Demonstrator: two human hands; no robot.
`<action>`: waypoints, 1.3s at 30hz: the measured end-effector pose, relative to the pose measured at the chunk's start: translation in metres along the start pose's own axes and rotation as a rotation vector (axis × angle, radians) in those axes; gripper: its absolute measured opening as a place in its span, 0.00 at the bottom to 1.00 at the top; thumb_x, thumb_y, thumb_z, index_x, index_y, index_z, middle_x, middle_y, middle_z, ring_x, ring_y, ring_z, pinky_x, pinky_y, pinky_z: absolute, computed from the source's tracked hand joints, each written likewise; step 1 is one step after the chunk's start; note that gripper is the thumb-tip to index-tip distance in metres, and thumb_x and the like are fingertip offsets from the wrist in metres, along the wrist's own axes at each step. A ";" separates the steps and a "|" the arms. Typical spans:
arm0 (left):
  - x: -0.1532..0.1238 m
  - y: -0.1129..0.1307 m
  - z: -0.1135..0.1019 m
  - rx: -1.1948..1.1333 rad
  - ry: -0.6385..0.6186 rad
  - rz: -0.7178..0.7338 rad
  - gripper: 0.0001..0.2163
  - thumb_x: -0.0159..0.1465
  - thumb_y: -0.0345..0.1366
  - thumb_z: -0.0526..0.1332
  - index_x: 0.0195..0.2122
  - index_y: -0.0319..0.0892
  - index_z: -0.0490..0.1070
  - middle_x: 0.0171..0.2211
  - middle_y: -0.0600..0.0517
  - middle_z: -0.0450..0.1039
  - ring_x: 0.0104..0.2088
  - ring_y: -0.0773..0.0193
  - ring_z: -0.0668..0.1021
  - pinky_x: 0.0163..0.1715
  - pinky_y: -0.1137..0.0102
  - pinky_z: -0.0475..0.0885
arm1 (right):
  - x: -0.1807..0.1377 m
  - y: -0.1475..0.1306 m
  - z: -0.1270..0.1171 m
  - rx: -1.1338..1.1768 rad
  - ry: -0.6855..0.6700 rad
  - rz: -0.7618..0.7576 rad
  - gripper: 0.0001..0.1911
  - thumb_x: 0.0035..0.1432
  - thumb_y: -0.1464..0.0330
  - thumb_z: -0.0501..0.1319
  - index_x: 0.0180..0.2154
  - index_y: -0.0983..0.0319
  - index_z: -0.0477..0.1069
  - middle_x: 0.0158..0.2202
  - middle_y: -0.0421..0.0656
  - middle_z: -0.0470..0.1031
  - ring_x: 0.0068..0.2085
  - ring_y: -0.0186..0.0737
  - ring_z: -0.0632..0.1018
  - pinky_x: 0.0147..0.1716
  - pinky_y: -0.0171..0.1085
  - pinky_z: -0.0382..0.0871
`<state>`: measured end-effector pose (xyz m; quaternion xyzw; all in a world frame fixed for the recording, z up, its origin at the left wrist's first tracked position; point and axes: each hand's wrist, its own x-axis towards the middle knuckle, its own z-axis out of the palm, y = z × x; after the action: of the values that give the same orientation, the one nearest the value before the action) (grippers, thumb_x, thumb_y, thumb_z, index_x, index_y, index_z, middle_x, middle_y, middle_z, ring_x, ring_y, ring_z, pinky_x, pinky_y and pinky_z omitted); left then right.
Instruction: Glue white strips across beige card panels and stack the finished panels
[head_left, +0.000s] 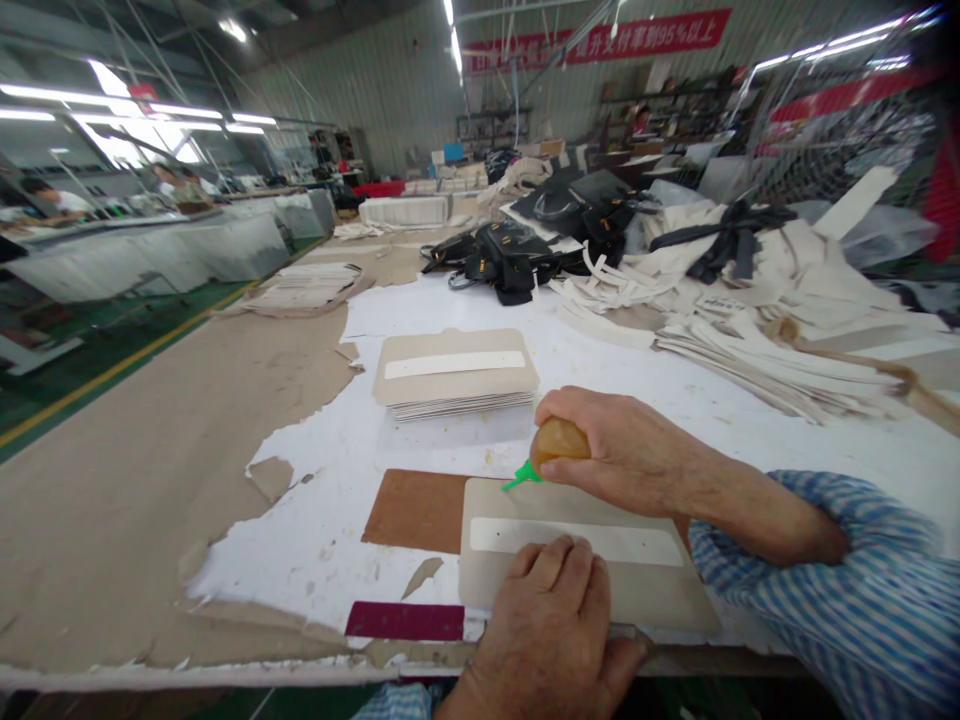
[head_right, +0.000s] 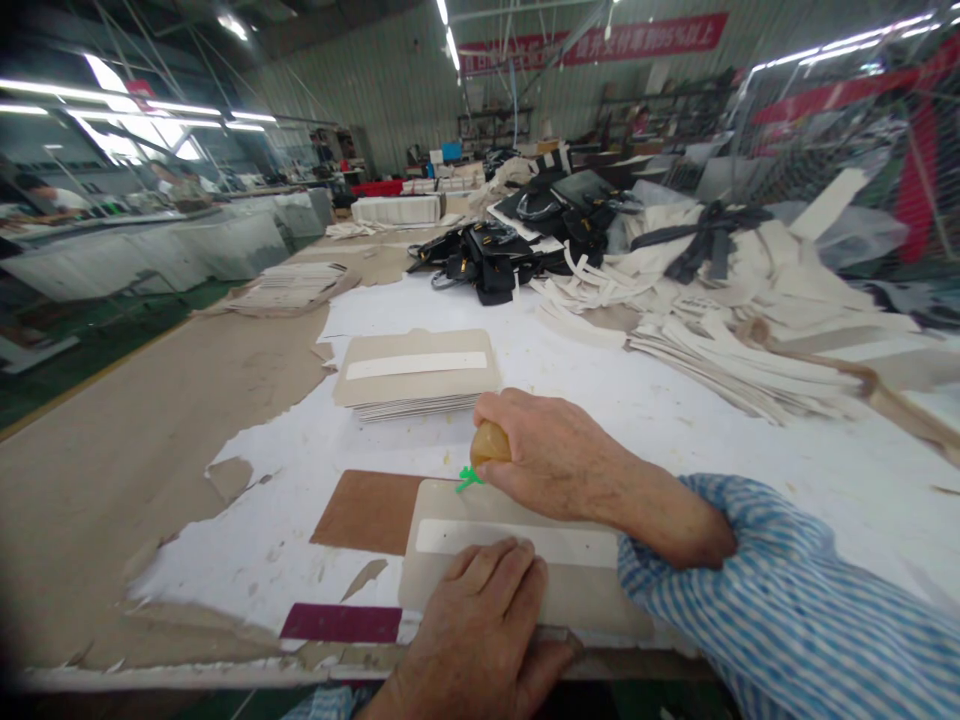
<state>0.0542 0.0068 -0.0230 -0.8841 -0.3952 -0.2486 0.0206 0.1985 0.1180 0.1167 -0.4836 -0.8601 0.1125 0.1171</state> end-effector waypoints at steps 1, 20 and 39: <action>0.000 0.000 0.000 0.004 0.003 0.000 0.25 0.71 0.56 0.61 0.54 0.37 0.74 0.52 0.46 0.82 0.52 0.52 0.81 0.53 0.59 0.78 | 0.000 -0.001 0.001 0.005 0.003 -0.012 0.11 0.57 0.67 0.67 0.42 0.58 0.74 0.43 0.45 0.82 0.40 0.47 0.79 0.40 0.41 0.66; 0.001 0.002 -0.004 0.015 0.025 0.003 0.25 0.71 0.57 0.61 0.53 0.38 0.76 0.52 0.46 0.83 0.50 0.53 0.82 0.51 0.59 0.79 | -0.013 0.017 -0.015 -0.004 -0.037 0.101 0.09 0.55 0.66 0.68 0.39 0.57 0.74 0.37 0.42 0.81 0.37 0.47 0.79 0.35 0.41 0.66; 0.000 -0.002 -0.001 0.027 0.047 0.002 0.25 0.74 0.56 0.56 0.55 0.39 0.75 0.53 0.47 0.83 0.51 0.53 0.83 0.51 0.59 0.80 | -0.016 0.017 -0.019 0.005 -0.068 0.170 0.12 0.56 0.65 0.68 0.43 0.57 0.73 0.40 0.42 0.81 0.39 0.47 0.79 0.37 0.40 0.65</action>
<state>0.0526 0.0074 -0.0229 -0.8780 -0.3971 -0.2637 0.0421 0.2261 0.1144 0.1280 -0.5503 -0.8193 0.1405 0.0788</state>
